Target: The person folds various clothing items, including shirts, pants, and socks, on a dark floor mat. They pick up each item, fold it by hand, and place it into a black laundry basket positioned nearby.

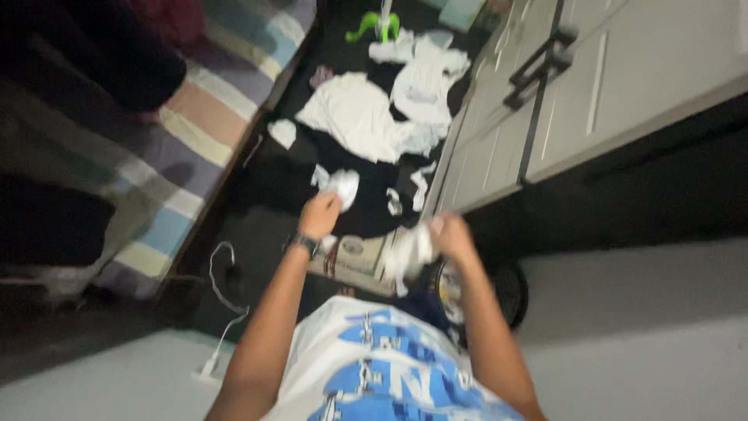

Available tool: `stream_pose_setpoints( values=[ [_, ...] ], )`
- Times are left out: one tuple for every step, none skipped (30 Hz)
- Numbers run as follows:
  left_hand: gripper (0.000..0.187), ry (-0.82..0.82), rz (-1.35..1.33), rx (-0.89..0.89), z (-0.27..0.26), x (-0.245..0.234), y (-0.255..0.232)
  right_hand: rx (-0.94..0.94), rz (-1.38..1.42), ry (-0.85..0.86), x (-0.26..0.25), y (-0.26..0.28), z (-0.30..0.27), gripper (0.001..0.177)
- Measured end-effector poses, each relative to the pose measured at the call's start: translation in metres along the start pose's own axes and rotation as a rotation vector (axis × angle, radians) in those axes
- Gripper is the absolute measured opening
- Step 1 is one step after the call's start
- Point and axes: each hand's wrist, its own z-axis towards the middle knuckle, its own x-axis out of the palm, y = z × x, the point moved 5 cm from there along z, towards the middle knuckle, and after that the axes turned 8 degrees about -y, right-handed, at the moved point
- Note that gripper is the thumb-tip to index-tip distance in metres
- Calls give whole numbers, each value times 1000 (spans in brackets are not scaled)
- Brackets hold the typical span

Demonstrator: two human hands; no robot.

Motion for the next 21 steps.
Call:
stream_pose_setpoints(
  values=[
    [32, 30, -42, 47, -3, -12, -31, 69, 91, -56, -20, 4, -2, 31],
    [33, 61, -84, 94, -8, -24, -61, 139, 182, -112, -40, 8, -4, 29],
    [36, 68, -128, 155, 1, -38, -92, 187, 276, -184, -56, 17, 11, 27],
    [39, 72, -104, 200, 7, -52, -119, 174, 418, -211, -66, 28, 27, 29],
    [43, 86, -81, 230, 1, -61, -138, 171, 555, -222, -75, 30, 31, 30],
    [48, 100, -57, 259, -3, -66, -153, 168, 693, -231, -81, 29, 37, 32],
    [48, 126, -25, 230, -3, -67, -162, 173, 718, -219, -82, 24, 44, 37],
    [48, 152, 6, 201, -1, -65, -165, 179, 742, -207, -79, 17, 52, 42],
    [48, 177, 39, 172, 2, -62, -162, 185, 767, -195, -75, 7, 62, 47],
    [48, 195, -18, 123, 5, -59, -153, 150, 730, -204, -68, -1, 70, 48],
    [48, 214, -76, 74, 7, -55, -140, 115, 691, -212, -56, -9, 75, 49],
    [48, 232, -135, 25, 8, -50, -124, 81, 653, -219, -44, -17, 78, 49],
    [48, 187, -174, 53, 10, -49, -110, 217, 658, -123, -25, -28, 81, 47],
    [49, 143, -212, 82, 11, -48, -95, 351, 657, -23, -5, -36, 80, 46],
    [49, 95, -245, 110, 12, -51, -79, 480, 655, 85, 16, -41, 79, 45],
    [48, 111, -237, 14, 12, -50, -60, 550, 721, 155, 33, -39, 76, 45],
    [47, 125, -231, -77, 15, -51, -43, 617, 784, 223, 48, -34, 76, 46],
    [50, 135, -332, -242, 17, -56, -24, 673, 822, 271, 59, -26, 76, 48],
    [53, 146, -435, -408, 16, -63, -8, 732, 856, 322, 70, -16, 80, 51],
    [56, 156, -540, -572, 23, -66, 2, 764, 989, 365, 77, -2, 96, 55],
    [59, 138, -664, -643, 34, -74, 4, 807, 1126, 409, 82, 11, 106, 59]
  ],
)
